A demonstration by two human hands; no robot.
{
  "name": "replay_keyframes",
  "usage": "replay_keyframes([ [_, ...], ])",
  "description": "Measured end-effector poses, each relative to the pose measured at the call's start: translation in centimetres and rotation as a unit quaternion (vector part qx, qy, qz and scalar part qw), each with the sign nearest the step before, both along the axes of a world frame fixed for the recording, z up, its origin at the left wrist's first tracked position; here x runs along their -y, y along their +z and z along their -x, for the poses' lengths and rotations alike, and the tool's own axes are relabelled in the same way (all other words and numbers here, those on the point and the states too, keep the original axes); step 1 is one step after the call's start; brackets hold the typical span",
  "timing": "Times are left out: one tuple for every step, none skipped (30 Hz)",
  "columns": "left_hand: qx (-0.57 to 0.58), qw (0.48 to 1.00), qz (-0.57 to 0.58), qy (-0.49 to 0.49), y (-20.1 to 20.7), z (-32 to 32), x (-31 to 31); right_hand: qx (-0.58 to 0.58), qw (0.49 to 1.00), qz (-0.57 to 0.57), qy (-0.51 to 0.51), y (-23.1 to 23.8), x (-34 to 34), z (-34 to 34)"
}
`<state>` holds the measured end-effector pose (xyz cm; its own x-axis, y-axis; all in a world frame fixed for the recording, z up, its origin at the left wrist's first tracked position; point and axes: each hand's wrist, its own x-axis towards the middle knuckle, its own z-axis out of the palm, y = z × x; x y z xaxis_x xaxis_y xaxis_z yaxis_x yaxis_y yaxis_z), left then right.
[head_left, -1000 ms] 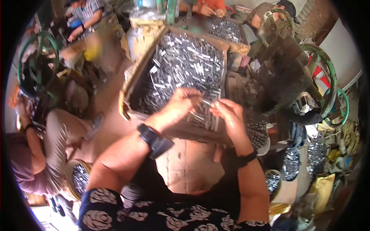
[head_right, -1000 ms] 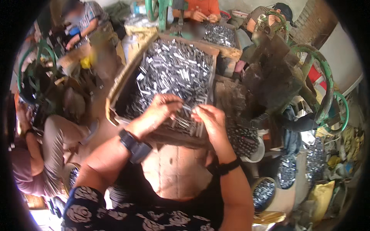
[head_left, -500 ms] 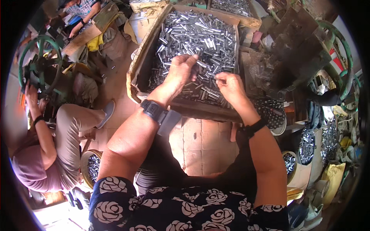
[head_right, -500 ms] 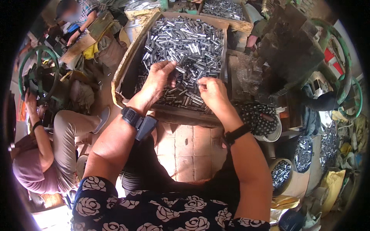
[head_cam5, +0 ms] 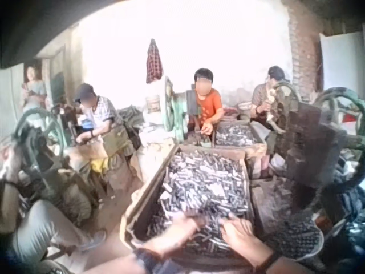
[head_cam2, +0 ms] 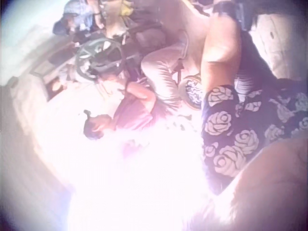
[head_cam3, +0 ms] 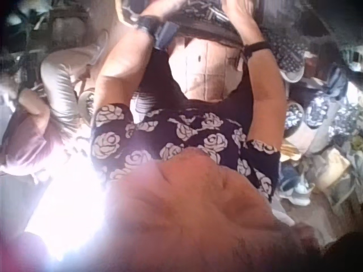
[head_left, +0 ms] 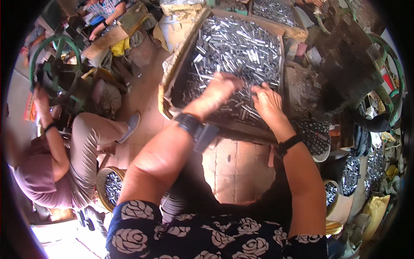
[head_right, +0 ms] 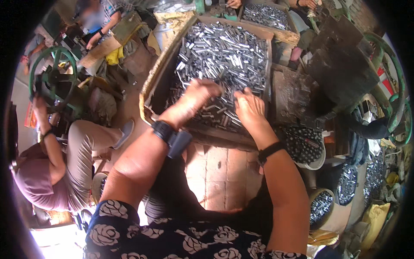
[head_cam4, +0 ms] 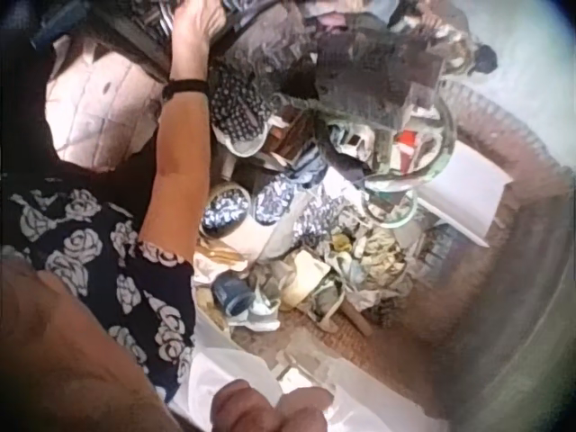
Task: Manually assemble small metal components into a pressing machine and sort the finished items.
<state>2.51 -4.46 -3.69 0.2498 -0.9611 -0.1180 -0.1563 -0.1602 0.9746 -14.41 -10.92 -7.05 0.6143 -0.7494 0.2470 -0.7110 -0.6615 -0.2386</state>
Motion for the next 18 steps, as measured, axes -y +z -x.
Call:
replay_keyframes([
  [0.089,0.995,0.038,0.004,-1.7,0.3,0.4,0.005,1.000,-0.003,-0.006,-0.2,0.0,0.0],
  [0.197,0.979,0.036,-0.042,-2.1,0.3,0.5,0.008,1.000,-0.012,-0.011,-0.3,0.1,0.1],
  [0.300,0.949,0.033,-0.087,-2.6,0.4,0.6,0.009,1.000,-0.021,-0.016,-0.3,0.2,0.1],
  [0.381,0.920,0.031,-0.088,-2.9,1.2,0.4,0.020,0.998,-0.054,-0.034,0.0,-0.1,0.4],
  [0.398,0.911,0.063,-0.090,-2.6,1.3,0.2,0.035,0.997,-0.059,-0.036,0.3,0.0,0.4],
  [0.438,0.891,0.081,-0.089,-3.1,0.8,0.6,0.054,0.997,-0.036,-0.034,0.2,0.2,-0.1],
  [0.467,0.874,0.100,-0.090,-3.6,0.9,1.0,0.062,0.997,-0.012,-0.035,0.2,0.3,0.3],
  [0.491,0.860,0.084,-0.107,-3.5,1.2,1.4,0.113,0.991,-0.054,-0.043,0.2,0.4,0.6],
  [0.515,0.846,0.067,-0.124,-3.6,1.2,1.5,0.163,0.981,-0.095,-0.052,0.2,0.3,0.7],
  [0.518,0.845,0.057,-0.122,-3.6,1.1,1.3,0.175,0.972,-0.143,-0.068,0.3,0.3,0.7],
  [0.540,0.830,0.027,-0.135,-3.8,1.2,1.8,0.218,0.959,-0.169,-0.068,-0.6,0.5,1.1],
  [0.545,0.826,0.034,-0.138,-4.0,1.1,2.0,0.239,0.949,-0.199,-0.053,-1.9,1.3,1.6],
  [0.552,0.821,0.034,-0.142,-4.2,1.0,1.6,0.261,0.936,-0.235,-0.035,-1.9,1.0,1.5],
  [0.540,0.827,0.034,-0.152,-3.4,1.5,1.1,0.292,0.920,-0.260,-0.028,-1.9,0.7,1.8],
  [0.557,0.815,0.033,-0.156,-4.4,1.6,1.7,0.315,0.903,-0.289,-0.031,-1.9,0.6,2.0],
  [0.570,0.806,0.034,-0.156,-4.9,1.6,1.5,0.332,0.898,-0.289,-0.014,-1.2,-0.2,1.9],
  [0.584,0.796,0.034,-0.158,-5.3,1.5,1.2,0.349,0.891,-0.291,0.003,-0.7,-0.9,1.8],
  [0.592,0.788,0.084,-0.150,-5.9,1.5,1.3,0.343,0.884,-0.318,0.005,-1.2,-0.5,2.3],
])
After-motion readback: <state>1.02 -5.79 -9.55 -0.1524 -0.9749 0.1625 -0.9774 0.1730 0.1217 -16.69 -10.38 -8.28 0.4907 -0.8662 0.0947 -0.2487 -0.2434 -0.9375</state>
